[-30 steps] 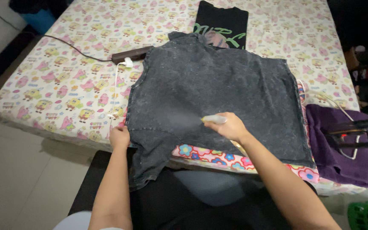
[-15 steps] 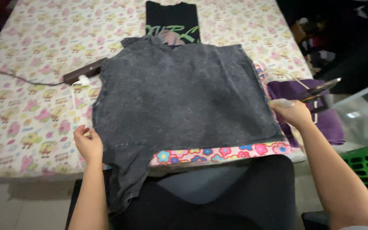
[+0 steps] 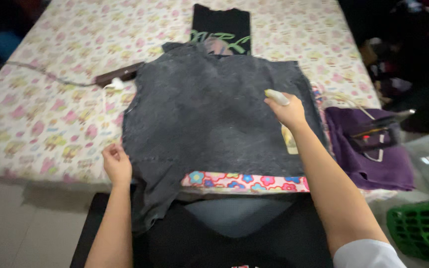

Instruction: The person irons a t-shirt on an ironing board using a steam iron. The person spreads the shirt flat, sprays it with water from a spray bottle, and then presses the iron over various sections of the fabric before folding it.

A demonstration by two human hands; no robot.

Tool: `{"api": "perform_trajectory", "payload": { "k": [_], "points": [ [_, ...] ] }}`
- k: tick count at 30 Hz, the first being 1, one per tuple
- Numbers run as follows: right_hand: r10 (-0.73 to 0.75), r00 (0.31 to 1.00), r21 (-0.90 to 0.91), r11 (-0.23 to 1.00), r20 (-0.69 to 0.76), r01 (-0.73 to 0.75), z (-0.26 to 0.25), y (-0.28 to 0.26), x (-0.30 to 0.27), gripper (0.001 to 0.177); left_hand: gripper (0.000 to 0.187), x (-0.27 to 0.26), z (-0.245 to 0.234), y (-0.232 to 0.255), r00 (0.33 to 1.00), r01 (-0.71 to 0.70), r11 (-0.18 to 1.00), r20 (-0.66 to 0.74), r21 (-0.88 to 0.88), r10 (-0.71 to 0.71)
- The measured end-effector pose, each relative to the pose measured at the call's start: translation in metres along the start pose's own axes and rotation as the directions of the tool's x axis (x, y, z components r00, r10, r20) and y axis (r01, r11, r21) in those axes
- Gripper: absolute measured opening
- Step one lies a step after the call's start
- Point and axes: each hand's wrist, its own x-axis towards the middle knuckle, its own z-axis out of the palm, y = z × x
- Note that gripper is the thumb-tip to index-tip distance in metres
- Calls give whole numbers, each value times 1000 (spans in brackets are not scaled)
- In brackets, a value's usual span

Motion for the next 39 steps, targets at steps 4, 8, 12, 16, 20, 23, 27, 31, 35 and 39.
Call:
{"api": "perform_trajectory", "payload": {
  "k": [4,8,12,16,20,23,27,31,35,39],
  "points": [
    [-26,1000,-143,989,0,26,39,-47,-5,39,30,16,-35,-5,989,-100,973,-86,207,120],
    [19,996,-195,981,87,-2,57,-71,-5,42,31,20,-47,-5,972,-186,967,-110,176,207],
    [-60,968,9,998,243,60,64,-87,-22,36,31,14,-47,7,992,-62,987,-98,149,77],
    [-258,926,72,966,277,248,80,-107,-54,30,26,7,-34,10,995,-26,998,-97,57,31],
    [-12,763,119,989,647,-84,85,-127,-73,33,27,-2,-21,5,998,-6,1000,-67,-20,4],
    [-112,735,213,976,668,-44,89,-133,-80,36,22,-8,-15,19,985,-129,989,125,74,120],
    [-508,797,410,836,325,365,98,-160,-86,46,71,-67,13,95,585,78,996,807,38,-76],
    [-750,647,623,573,138,532,113,-220,-114,60,78,-85,34,168,770,-549,835,357,-50,528],
    [-868,480,683,427,127,592,121,-269,-133,87,77,-42,16,160,786,-614,724,169,313,594],
    [-850,479,637,497,220,589,151,-269,-121,104,80,-6,-17,113,911,-406,912,-49,55,409]
  ]
}}
